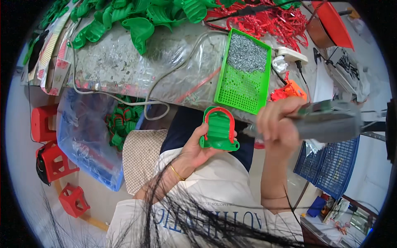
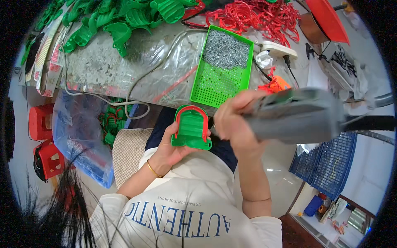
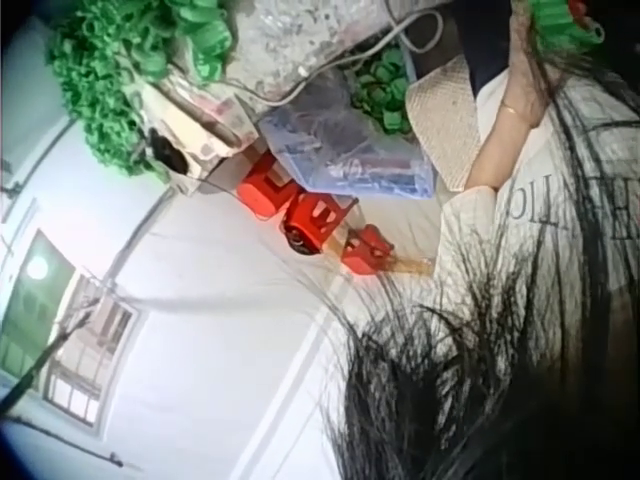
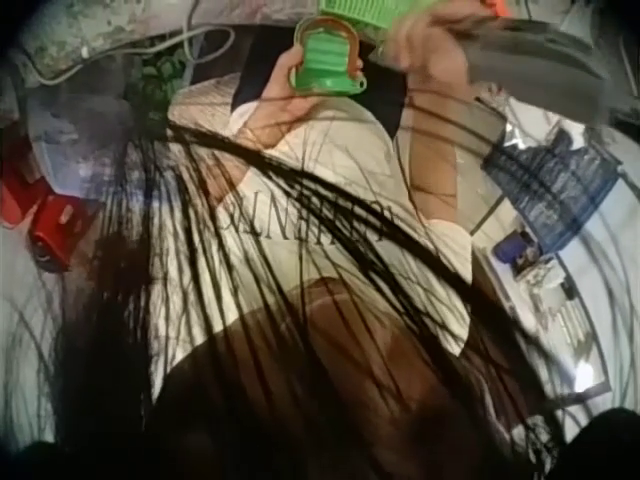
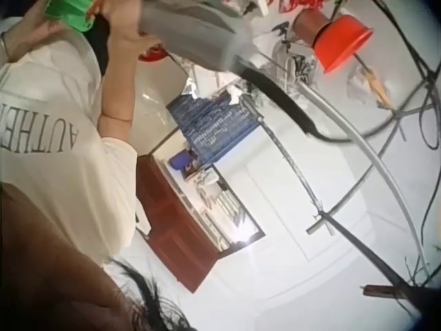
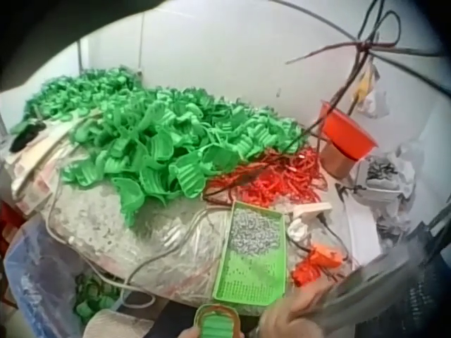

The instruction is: Assembling green plastic components using an electric screwdriver at a factory workbench.

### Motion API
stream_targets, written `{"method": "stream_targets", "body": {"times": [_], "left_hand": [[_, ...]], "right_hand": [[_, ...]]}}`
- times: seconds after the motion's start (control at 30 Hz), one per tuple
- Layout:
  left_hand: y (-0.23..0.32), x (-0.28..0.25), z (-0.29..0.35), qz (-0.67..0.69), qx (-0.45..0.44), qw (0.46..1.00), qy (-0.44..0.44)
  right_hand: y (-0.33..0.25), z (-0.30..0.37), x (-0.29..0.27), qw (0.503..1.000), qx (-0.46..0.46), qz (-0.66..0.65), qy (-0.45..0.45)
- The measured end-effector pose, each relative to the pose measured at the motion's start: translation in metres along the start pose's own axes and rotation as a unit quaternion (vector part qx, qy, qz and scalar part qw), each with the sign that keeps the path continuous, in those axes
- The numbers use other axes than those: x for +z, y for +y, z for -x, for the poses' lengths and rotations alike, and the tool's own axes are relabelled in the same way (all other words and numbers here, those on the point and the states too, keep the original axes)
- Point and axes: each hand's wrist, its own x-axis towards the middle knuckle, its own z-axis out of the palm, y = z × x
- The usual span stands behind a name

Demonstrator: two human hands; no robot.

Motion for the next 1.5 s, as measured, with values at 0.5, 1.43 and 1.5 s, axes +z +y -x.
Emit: {"method": "stream_targets", "body": {"times": [0.5, 1.43, 1.5], "left_hand": [[0.002, -0.014, -0.009, 0.015, -0.011, 0.999, -0.038], [0.005, -0.012, -0.014, 0.003, -0.005, 1.0, 0.009], [0.005, -0.013, -0.015, 0.005, -0.007, 1.0, 0.006]], "right_hand": [[0.087, -0.053, -0.03, 0.97, -0.023, 0.16, 0.181], [0.099, -0.051, -0.031, 0.971, -0.04, 0.145, 0.187], [0.099, -0.051, -0.031, 0.971, -0.035, 0.141, 0.19]]}}
